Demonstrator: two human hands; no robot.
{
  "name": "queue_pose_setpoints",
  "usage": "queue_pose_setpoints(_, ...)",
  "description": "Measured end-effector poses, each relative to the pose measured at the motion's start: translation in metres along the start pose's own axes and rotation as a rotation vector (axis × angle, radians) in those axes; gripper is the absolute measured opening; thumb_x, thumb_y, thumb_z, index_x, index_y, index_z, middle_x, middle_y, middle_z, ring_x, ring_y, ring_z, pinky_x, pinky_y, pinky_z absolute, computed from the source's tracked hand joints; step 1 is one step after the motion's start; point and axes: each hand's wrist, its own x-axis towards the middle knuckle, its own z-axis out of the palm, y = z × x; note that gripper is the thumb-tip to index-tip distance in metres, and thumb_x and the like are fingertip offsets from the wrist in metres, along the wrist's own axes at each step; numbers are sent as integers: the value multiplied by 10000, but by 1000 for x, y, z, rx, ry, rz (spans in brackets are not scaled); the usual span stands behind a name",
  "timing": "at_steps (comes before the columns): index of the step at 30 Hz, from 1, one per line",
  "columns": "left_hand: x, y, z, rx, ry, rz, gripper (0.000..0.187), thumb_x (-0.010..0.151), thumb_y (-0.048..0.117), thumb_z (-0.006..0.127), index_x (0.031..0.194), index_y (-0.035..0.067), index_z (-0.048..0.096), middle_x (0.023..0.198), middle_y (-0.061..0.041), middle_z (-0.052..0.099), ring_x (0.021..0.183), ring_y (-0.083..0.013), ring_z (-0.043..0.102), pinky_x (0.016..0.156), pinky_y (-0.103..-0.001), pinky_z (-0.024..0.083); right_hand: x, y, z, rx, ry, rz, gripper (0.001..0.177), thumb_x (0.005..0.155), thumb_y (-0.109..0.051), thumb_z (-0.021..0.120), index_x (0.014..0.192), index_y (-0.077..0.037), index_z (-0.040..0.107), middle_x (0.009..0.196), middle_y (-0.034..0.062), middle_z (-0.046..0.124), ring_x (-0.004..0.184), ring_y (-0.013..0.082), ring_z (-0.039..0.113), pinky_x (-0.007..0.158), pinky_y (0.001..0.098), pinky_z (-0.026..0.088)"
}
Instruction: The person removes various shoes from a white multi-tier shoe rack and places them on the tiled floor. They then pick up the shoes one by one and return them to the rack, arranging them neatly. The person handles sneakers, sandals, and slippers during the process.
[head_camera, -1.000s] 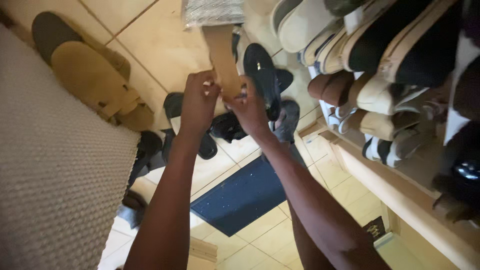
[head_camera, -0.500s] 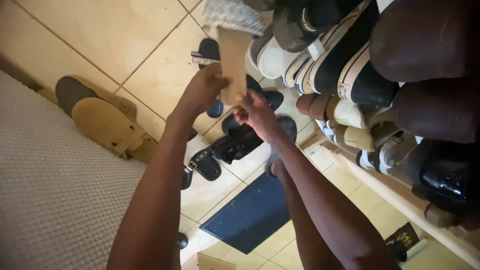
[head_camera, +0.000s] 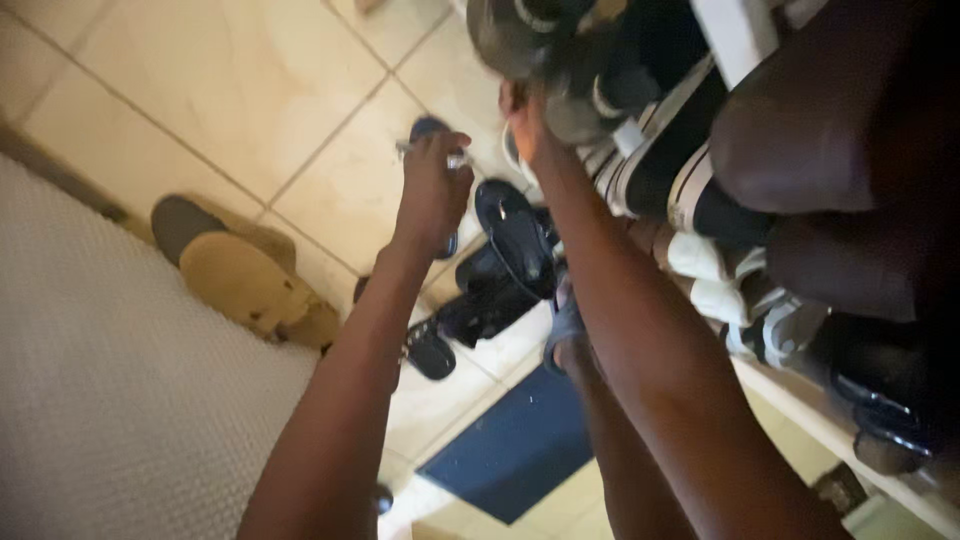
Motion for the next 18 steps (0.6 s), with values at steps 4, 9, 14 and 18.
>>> queue_pose_setpoints(4,-15,-11,7,22,-138,-168,326,817,57,714,1140,75,677,1089,-175,672,1077,-387,610,979,-482,469,39,9,-26,165,179,46,185,1021,-199,572,1094,-29,556,969,111,666,828,205,654,723,314,577)
queue_pose_setpoints(9,-57,-26,17,41,-24,-45,289,816,37,708,1101,70,675,1081,-158,682,1102,-395,599,1013,-507,422,49,38,-73,66,365,129,313,1036,-304,500,1066,1,562,909,141,667,753,207,645,673,315,585)
queue_pose_setpoints(14,-74,-39,11,-37,5,-107,262,832,45,708,1092,65,680,1082,-165,690,1081,-399,609,989,-497,439,38,49,-85,-101,287,4,265,1016,-269,613,1044,-6,599,875,110,665,732,186,636,687,301,586)
queue_pose_setpoints(18,-93,-43,5,-112,25,-257,241,882,72,718,1116,47,668,1038,-183,683,1022,-383,644,926,-470,484,15,38,-59,-29,317,6,166,995,-194,628,1029,-38,583,913,76,653,827,175,668,776,302,581)
